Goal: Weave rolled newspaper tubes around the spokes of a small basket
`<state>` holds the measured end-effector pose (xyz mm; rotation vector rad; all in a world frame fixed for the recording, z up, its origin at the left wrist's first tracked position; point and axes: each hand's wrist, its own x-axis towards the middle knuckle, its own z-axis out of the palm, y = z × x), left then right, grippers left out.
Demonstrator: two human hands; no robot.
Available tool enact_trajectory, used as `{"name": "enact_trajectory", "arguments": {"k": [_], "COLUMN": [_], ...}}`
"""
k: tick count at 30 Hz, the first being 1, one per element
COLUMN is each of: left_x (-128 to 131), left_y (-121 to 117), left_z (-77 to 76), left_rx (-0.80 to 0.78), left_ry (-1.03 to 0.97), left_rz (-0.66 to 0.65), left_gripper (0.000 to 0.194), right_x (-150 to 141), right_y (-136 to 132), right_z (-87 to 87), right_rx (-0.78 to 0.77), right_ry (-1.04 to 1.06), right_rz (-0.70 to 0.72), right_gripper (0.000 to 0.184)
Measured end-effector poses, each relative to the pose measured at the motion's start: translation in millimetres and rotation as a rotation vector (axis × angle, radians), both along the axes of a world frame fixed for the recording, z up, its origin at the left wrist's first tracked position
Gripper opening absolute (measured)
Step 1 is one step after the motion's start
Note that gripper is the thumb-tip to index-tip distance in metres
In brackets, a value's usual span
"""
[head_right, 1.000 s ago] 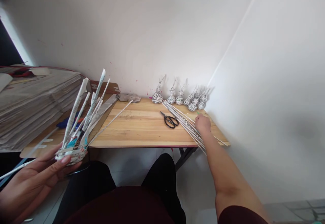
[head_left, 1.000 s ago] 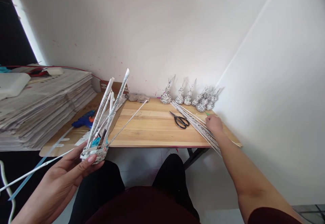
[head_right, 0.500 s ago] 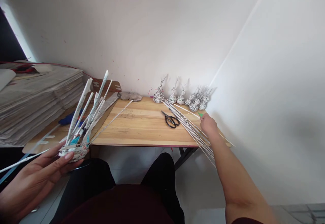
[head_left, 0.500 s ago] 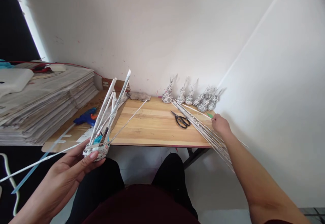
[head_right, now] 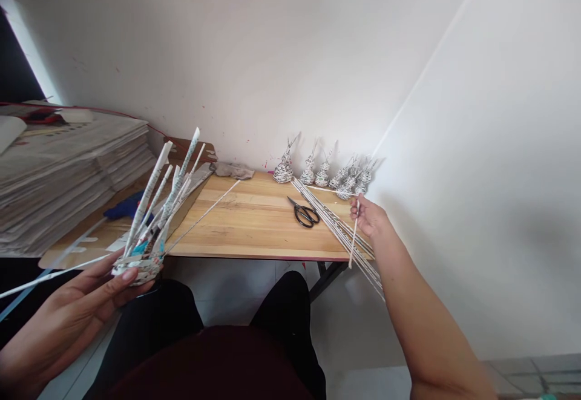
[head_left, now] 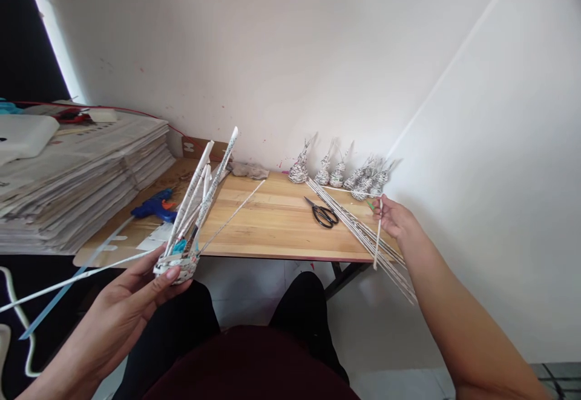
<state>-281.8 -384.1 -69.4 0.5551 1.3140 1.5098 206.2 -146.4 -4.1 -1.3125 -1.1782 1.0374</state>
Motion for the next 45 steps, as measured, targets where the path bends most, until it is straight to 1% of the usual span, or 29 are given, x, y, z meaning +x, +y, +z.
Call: {"name": "enact_trajectory", "arguments": {"k": [3, 6, 8, 12, 16, 19, 23, 25, 27, 32, 35, 37, 39, 42, 45], "left_x": [0.0, 2.6, 4.5, 5.9, 5.3, 5.8, 10.5, 12.9, 13.7, 8.0, 5.1, 4.6, 4.8, 5.2, 6.3], "left_y": [-1.3, -1.4, -1.1, -1.4, -1.6, 0.3, 3.0, 2.9, 1.9, -0.4, -0.6, -0.4, 0.1, 1.7, 4.5], "left_z": [0.3, 2.7, 3.9, 3.1, 1.3, 0.8, 1.3, 1.9, 2.1, 0.3, -1.2, -2.1, -2.9, -3.3, -2.9], "left_rx": [0.013, 0.018, 0.013, -0.004, -0.012, 0.000, 0.011, 0.005, -0.005, 0.005, 0.009, 0.012, 0.016, 0.021, 0.024], "left_ry": [-0.001, -0.007, -0.016, -0.024, -0.022, -0.026, -0.035, -0.042, -0.047, -0.042, -0.044, -0.047, -0.046, -0.042, -0.037], "left_rz": [0.002, 0.008, 0.021, 0.028, 0.009, -0.004, -0.025, -0.032, -0.025, -0.031, -0.010, -0.012, -0.021, -0.024, -0.025], "left_gripper": [0.081, 0.079, 0.079, 0.080, 0.069, 0.064, 0.065, 0.067, 0.067, 0.064, 0.066, 0.067, 0.066, 0.066, 0.063], "right_x": [-18.8, -38.3, -50.4, -74.4, -99.0, -115.4, -131.6, -136.8, -139.8, -140.3, -138.2, -136.2, -134.0, -132.7, -134.7], "right_y": [-1.3, 5.7, 13.2, 20.7, 9.6, -0.7, -0.1, 5.8, 12.7, 27.8, 35.3, 39.7, 43.5, 47.4, 47.3], "right_z": [-0.2, 3.9, 8.9, 15.7, 20.1, 31.3, 49.8, 54.4, 55.2, 47.7, 42.9, 42.7, 46.5, 60.6, 76.6], "right_rx": [-0.118, -0.157, -0.139, -0.115, -0.112, -0.079, 0.059, 0.091, 0.081, 0.072, 0.067, 0.091, 0.106, 0.093, 0.173], "right_ry": [0.049, 0.116, 0.157, 0.221, 0.282, 0.312, 0.248, 0.193, 0.149, 0.120, 0.109, 0.118, 0.114, 0.081, 0.097], "right_rz": [0.042, 0.058, 0.069, 0.134, 0.235, 0.292, 0.402, 0.412, 0.398, 0.349, 0.330, 0.322, 0.320, 0.339, 0.416], "right_gripper": [0.023, 0.016, 0.013, 0.017, 0.024, 0.035, 0.046, 0.048, 0.050, 0.051, 0.050, 0.052, 0.053, 0.051, 0.049]}}
